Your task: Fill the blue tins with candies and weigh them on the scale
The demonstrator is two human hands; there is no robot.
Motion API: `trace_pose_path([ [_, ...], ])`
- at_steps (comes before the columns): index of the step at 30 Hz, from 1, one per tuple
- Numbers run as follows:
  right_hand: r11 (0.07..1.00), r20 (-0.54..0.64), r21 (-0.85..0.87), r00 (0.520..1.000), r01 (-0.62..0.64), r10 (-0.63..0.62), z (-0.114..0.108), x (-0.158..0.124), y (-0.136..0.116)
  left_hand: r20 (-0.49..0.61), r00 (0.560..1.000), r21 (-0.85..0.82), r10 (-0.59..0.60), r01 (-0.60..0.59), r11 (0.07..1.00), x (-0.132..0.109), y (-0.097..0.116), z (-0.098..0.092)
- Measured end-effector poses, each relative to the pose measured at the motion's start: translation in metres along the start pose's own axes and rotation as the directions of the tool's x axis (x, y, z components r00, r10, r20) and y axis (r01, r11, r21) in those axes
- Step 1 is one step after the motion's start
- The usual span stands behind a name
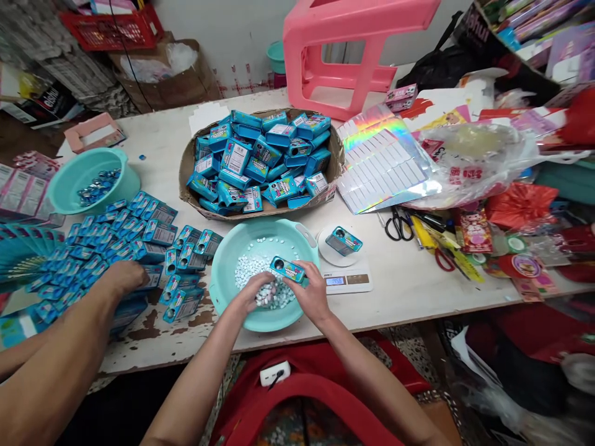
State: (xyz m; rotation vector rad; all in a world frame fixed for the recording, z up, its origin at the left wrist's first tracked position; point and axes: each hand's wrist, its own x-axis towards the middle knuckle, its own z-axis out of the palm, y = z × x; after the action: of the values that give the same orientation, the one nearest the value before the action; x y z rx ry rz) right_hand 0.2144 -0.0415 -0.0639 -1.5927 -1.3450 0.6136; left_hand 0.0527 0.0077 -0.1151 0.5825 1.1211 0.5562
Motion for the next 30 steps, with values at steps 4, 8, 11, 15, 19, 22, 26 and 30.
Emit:
trace_pose_path([
  [4, 0.994, 0.077, -0.106, 0.997, -0.011, 0.019, 0.005, -0.002, 0.005, 0.046, 0.998, -0.257, -0.047, 0.057, 0.965, -0.01, 0.033, -0.009],
  [8, 0.98, 0.171, -0.198, 0.984, -0.012, 0.046, 0.012, -0.007, 0.004, -0.056, 0.979, -0.385, 0.197, -0.204, 0.9, -0.021, 0.058, 0.012],
  [11, 0.979, 0.227, -0.205, 0.972, -0.006, 0.053, 0.015, -0.009, -0.004, -0.168, 0.926, -0.383, 0.34, -0.378, 0.843, -0.025, 0.065, 0.031],
  [15, 0.981, 0.241, -0.194, 0.969, -0.009, 0.056, 0.013, -0.008, -0.016, -0.278, 0.877, -0.342, 0.393, -0.473, 0.812, -0.025, 0.066, 0.042],
  [19, 0.982, 0.241, -0.188, 0.969, -0.004, 0.051, 0.009, -0.005, -0.021, -0.341, 0.839, -0.249, 0.424, -0.515, 0.82, -0.025, 0.067, 0.046],
  [22, 0.984, 0.234, -0.177, 0.971, -0.006, 0.048, 0.008, -0.004, -0.021, -0.339, 0.837, -0.196, 0.429, -0.509, 0.838, -0.024, 0.069, 0.051],
  [26, 0.986, 0.207, -0.168, 0.977, -0.024, 0.059, 0.006, -0.003, -0.02, -0.329, 0.826, -0.165, 0.457, -0.527, 0.834, -0.023, 0.071, 0.056],
  [30, 0.988, 0.2, -0.151, 0.978, -0.023, 0.053, 0.002, 0.0, -0.022, -0.341, 0.81, -0.14, 0.477, -0.545, 0.827, -0.022, 0.072, 0.062],
])
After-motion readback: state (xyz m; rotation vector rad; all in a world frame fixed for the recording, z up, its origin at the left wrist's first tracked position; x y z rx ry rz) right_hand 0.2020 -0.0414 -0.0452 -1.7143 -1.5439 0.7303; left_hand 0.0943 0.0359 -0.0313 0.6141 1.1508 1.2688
